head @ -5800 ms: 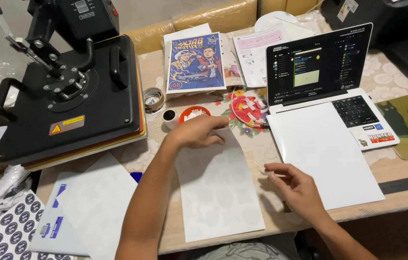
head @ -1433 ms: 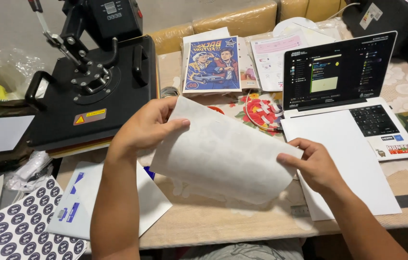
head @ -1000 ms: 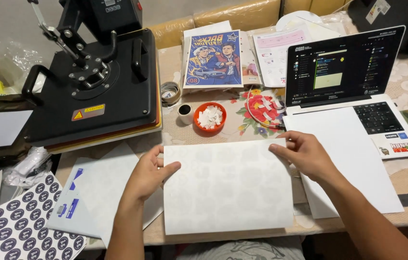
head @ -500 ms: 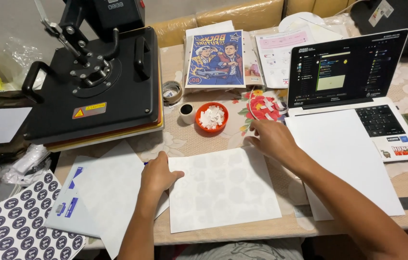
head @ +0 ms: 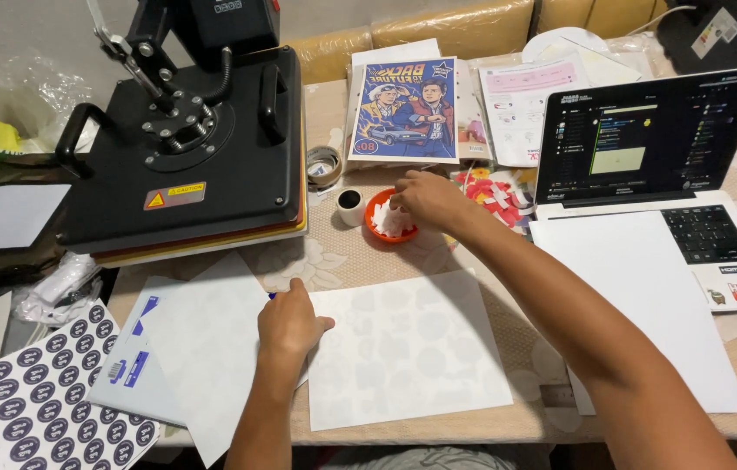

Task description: The person places small white stickers onto a white sheet of paper. They pick stickers from a small orange bowl and carefully position them on the paper, repeating the process several times.

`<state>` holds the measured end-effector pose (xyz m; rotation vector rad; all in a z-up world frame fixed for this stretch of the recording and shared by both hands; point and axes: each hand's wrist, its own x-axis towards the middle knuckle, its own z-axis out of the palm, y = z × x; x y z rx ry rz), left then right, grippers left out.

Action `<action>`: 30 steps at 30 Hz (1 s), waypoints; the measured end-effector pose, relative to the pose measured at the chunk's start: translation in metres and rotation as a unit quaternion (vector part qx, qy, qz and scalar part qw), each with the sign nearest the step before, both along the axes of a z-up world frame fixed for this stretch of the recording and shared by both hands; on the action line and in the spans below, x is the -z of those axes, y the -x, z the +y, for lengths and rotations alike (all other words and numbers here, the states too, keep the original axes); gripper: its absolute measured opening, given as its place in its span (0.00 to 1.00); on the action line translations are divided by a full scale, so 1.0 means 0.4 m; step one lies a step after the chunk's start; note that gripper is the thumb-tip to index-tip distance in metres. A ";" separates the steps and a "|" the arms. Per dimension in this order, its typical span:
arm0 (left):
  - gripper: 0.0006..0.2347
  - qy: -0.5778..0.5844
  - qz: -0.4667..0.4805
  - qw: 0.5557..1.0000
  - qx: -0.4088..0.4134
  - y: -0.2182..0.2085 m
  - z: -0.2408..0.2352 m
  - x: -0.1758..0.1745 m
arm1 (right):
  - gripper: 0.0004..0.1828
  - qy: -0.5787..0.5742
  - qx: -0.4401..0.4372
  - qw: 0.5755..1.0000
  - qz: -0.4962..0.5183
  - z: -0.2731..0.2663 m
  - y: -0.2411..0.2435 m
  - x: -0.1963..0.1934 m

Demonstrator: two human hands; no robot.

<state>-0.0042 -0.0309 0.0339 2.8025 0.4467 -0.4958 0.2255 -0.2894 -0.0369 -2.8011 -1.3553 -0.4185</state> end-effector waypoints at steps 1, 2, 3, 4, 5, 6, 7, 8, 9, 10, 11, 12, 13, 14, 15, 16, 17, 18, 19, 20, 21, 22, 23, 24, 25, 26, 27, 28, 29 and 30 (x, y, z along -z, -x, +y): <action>0.37 0.000 0.000 1.000 -0.001 0.003 0.001 0.005 | 0.08 0.000 -0.001 1.000 0.000 0.007 -0.007 0.009; 0.37 -0.002 -0.006 1.000 -0.002 0.005 0.002 0.010 | 0.06 -0.001 -0.022 1.000 -0.016 0.013 -0.014 0.018; 0.37 -0.004 -0.012 1.000 -0.003 0.007 0.003 0.015 | 0.06 -0.003 -0.043 0.999 -0.033 0.020 -0.021 0.027; 0.37 -0.003 -0.012 1.000 -0.004 0.013 -0.001 0.002 | 0.06 -0.003 -0.043 0.999 -0.032 0.020 -0.031 0.041; 0.37 0.006 -0.011 1.000 -0.002 0.020 -0.006 -0.013 | 0.05 0.000 -0.052 0.998 -0.033 0.019 -0.041 0.056; 0.38 0.015 -0.012 1.000 0.001 0.025 -0.011 -0.027 | 0.06 0.004 -0.061 0.998 -0.035 0.018 -0.053 0.068; 0.38 0.015 -0.013 1.000 0.000 0.029 -0.019 -0.045 | 0.06 0.004 -0.062 0.997 -0.035 0.020 -0.062 0.076; 0.37 0.018 -0.015 1.000 0.012 0.032 -0.026 -0.062 | 0.05 0.009 -0.058 0.997 -0.041 0.023 -0.070 0.085; 0.36 0.021 -0.017 0.999 0.024 0.035 -0.034 -0.080 | 0.05 0.015 -0.054 0.997 -0.046 0.025 -0.079 0.094; 0.36 0.022 -0.017 0.999 0.023 0.034 -0.037 -0.083 | 0.05 0.015 -0.055 0.997 -0.047 0.024 -0.072 0.085; 0.34 0.035 -0.023 0.998 0.039 0.033 -0.041 -0.086 | 0.05 0.010 -0.059 0.997 -0.040 0.023 -0.066 0.077; 0.32 0.049 -0.029 0.997 0.055 0.031 -0.045 -0.089 | 0.06 0.006 -0.063 0.997 -0.034 0.021 -0.060 0.069; 0.32 0.049 -0.030 0.997 0.055 0.027 -0.046 -0.087 | 0.06 0.006 -0.063 0.997 -0.034 0.020 -0.058 0.062; 0.31 0.050 -0.034 0.996 0.068 0.024 -0.048 -0.085 | 0.06 -0.002 -0.064 0.998 -0.029 0.017 -0.053 0.055; 0.30 0.051 -0.039 0.995 0.081 0.021 -0.051 -0.083 | 0.06 -0.010 -0.065 0.998 -0.024 0.013 -0.049 0.049; 0.30 0.051 -0.039 0.995 0.082 0.016 -0.058 -0.096 | 0.06 -0.009 -0.064 0.998 -0.024 0.009 -0.038 0.035; 0.30 0.055 -0.039 0.994 0.091 0.011 -0.066 -0.108 | 0.07 -0.012 -0.058 0.998 -0.018 0.005 -0.027 0.022; 0.30 0.058 -0.039 0.993 0.100 0.006 -0.073 -0.120 | 0.07 -0.014 -0.052 0.998 -0.012 0.002 -0.016 0.008; 0.30 0.058 -0.039 0.992 0.100 0.002 -0.077 -0.127 | 0.07 -0.014 -0.052 0.999 -0.011 -0.004 -0.012 0.000; 0.30 0.055 -0.036 0.991 0.116 -0.004 -0.082 -0.133 | 0.08 -0.028 -0.043 0.999 0.007 -0.009 -0.009 -0.010; 0.31 0.051 -0.032 0.989 0.133 -0.009 -0.086 -0.140 | 0.09 -0.042 -0.034 0.998 0.025 -0.015 -0.006 -0.019; 0.31 0.051 -0.033 0.989 0.132 -0.023 -0.086 -0.133 | 0.09 -0.041 -0.034 0.998 0.025 -0.024 -0.002 -0.028; 0.29 0.060 -0.058 0.986 0.146 -0.038 -0.086 -0.125 | 0.10 -0.092 -0.032 0.992 0.082 -0.033 0.002 -0.038; 0.26 0.069 -0.083 0.981 0.158 -0.053 -0.086 -0.118 | 0.12 -0.142 -0.030 0.980 0.138 -0.042 0.006 -0.047; 0.26 0.069 -0.083 0.981 0.158 -0.072 -0.086 -0.097 | 0.12 -0.143 -0.030 0.980 0.138 -0.050 0.015 -0.049; 0.23 0.098 -0.112 0.974 0.170 -0.091 -0.087 -0.077 | 0.13 -0.204 -0.033 0.964 0.170 -0.059 0.024 -0.051; 0.20 0.126 -0.141 0.965 0.182 -0.109 -0.089 -0.057 | 0.15 -0.265 -0.035 0.942 0.201 -0.069 0.033 -0.053; 0.20 0.125 -0.143 0.965 0.184 -0.135 -0.090 -0.026 | 0.15 -0.266 -0.034 0.943 0.199 -0.074 0.039 -0.047; 0.15 0.179 -0.199 0.946 0.182 -0.160 -0.092 0.005 | 0.16 -0.313 -0.047 0.921 0.228 -0.079 0.045 -0.040; 0.10 0.231 -0.253 0.922 0.179 -0.187 -0.094 0.036 | 0.17 -0.359 -0.061 0.895 0.256 -0.085 0.050 -0.034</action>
